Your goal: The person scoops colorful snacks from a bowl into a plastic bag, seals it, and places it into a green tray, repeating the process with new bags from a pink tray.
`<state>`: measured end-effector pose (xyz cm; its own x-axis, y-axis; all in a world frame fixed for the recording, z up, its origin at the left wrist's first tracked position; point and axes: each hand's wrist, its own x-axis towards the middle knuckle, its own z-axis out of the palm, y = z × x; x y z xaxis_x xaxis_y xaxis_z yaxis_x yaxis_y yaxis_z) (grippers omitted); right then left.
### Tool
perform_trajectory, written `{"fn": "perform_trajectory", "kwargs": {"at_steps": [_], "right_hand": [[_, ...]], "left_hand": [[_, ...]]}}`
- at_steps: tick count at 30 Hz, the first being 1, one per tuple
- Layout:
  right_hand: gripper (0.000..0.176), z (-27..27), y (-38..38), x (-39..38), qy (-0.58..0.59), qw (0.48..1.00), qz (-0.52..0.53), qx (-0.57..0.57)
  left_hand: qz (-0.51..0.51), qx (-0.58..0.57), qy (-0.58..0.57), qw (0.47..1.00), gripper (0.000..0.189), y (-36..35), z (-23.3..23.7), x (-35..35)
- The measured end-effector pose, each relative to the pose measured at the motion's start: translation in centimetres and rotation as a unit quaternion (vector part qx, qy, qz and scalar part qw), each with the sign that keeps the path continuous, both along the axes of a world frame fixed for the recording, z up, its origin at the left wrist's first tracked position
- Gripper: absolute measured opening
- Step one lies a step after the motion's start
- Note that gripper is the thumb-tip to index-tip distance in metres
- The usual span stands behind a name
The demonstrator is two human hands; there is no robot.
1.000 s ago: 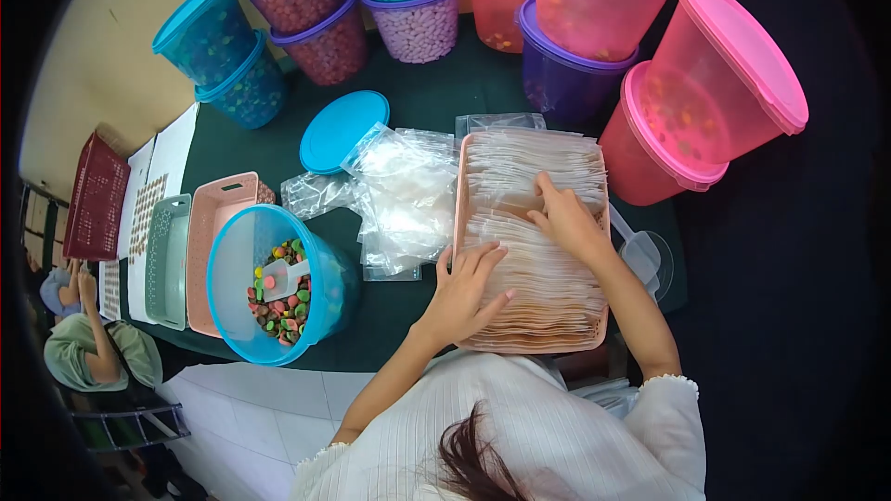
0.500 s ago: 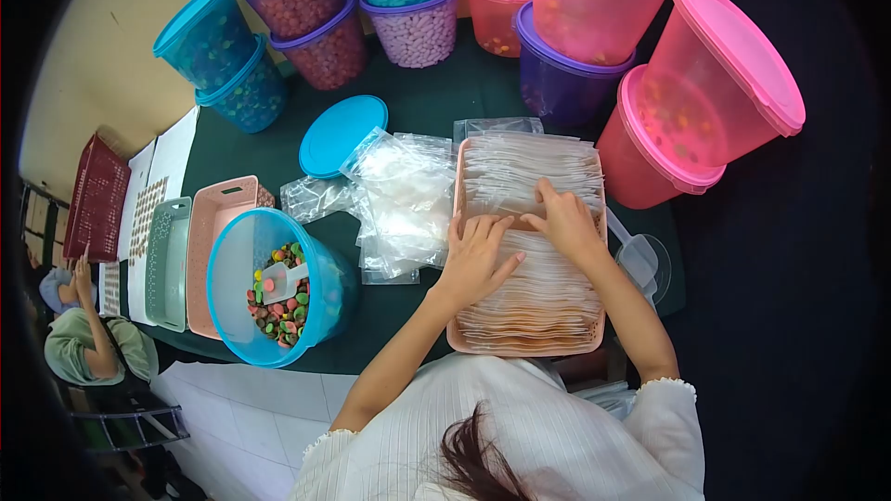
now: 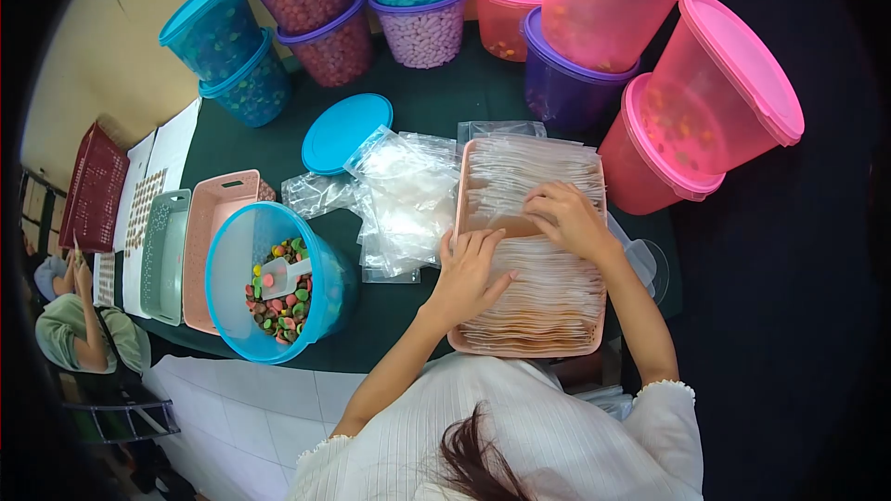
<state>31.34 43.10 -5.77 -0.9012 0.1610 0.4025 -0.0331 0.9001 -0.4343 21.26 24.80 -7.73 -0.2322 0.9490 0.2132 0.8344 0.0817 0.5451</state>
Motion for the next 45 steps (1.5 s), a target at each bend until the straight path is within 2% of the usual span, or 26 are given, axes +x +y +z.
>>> {"fn": "perform_trajectory", "kwargs": {"at_steps": [1,3,5,6,8,9,10,11,12,13,16,18,22,24,27,31,33,37,40,43,45], "right_hand": [[0.013,0.3,-0.4,0.2,-0.001,1.0,0.002,0.0],[0.011,1.8,-1.6,1.2,-0.019,0.995,0.001,-0.095],[0.012,3.0,-2.7,2.1,-0.052,0.99,0.012,-0.132],[0.013,3.5,-3.2,2.5,-0.083,0.982,0.021,-0.169],[0.013,4.2,-3.9,3.0,-0.129,0.969,0.043,-0.204],[0.014,4.3,-4.1,3.2,-0.173,0.953,0.065,-0.238],[0.014,4.4,-4.1,3.1,-0.173,0.953,0.063,-0.239],[0.013,4.5,-3.9,2.9,-0.227,0.936,0.052,-0.262],[0.012,4.5,-3.9,2.9,-0.28,0.916,0.042,-0.283],[0.012,3.6,-3.7,3.0,-0.278,0.916,0.04,-0.285],[0.019,1.2,-3.3,2.8,-0.22,0.944,0.053,-0.241],[0.03,1.4,-3.7,2.3,-0.22,0.974,0.018,-0.05],[0.039,0.5,-4.5,1.0,-0.271,0.963,-0.008,0.012],[0.04,-0.1,-5.3,0.6,-0.269,0.96,-0.003,0.077],[0.038,-1.9,-5.3,0.4,-0.216,0.968,-0.02,0.126],[0.037,-2.7,-5.5,0.3,-0.21,0.968,-0.032,0.136],[0.037,-3.4,-5.5,0.2,-0.151,0.976,-0.051,0.146],[0.038,-2.7,-4.3,0.1,-0.13,0.977,-0.098,0.14],[0.041,-1.9,-4.0,0.1,-0.129,0.978,-0.11,0.122],[0.041,-2.0,-4.0,0.2,-0.134,0.981,-0.103,0.099],[0.036,-2.1,-4.0,0.4,-0.12,0.984,-0.097,0.086]], "left_hand": [[0.017,0.017,-0.019,1.0,0.053,-0.3,0.1,0.1],[0.037,0.034,-0.04,0.998,0.055,-0.8,-0.1,0.5],[0.101,0.164,-0.134,0.972,0.059,-1.1,-0.4,1.1],[0.101,0.163,-0.135,0.972,0.059,-1.3,-0.1,1.0],[0.052,0.065,-0.064,0.995,0.058,-2.0,0.8,0.7],[0.05,0.064,-0.064,0.995,0.058,-2.2,1.0,0.6],[0.009,0.022,-0.053,0.998,0.056,-2.5,1.1,0.7],[-0.032,-0.019,-0.041,0.998,0.054,-2.6,1.1,0.8],[-0.035,-0.02,-0.041,0.998,0.054,-2.8,1.0,1.0],[-0.039,-0.021,-0.05,0.998,0.053,-3.1,0.7,1.2],[-0.042,-0.012,-0.06,0.997,0.051,-3.7,0.3,1.6],[-0.046,0.003,-0.05,0.998,0.049,-3.9,0.3,1.7],[-0.062,-0.021,-0.034,0.997,0.051,-4.2,0.3,1.6],[-0.111,-0.11,-0.013,0.988,0.056,-4.6,1.2,1.7],[-0.133,-0.128,0.005,0.983,0.064,-5.5,1.5,2.3],[-0.132,-0.124,0.013,0.983,0.068,-5.7,1.2,2.4],[-0.095,-0.07,-0.007,0.993,0.071,-5.6,1.0,2.2],[-0.107,-0.076,-0.025,0.991,0.068,-5.6,1.1,2.3],[-0.125,-0.054,0.019,0.991,0.068,-5.4,0.9,2.3],[-0.134,-0.069,0.021,0.988,0.065,-5.4,0.9,2.3],[-0.158,-0.126,-0.035,0.979,0.066,-5.3,0.9,2.3]]}}
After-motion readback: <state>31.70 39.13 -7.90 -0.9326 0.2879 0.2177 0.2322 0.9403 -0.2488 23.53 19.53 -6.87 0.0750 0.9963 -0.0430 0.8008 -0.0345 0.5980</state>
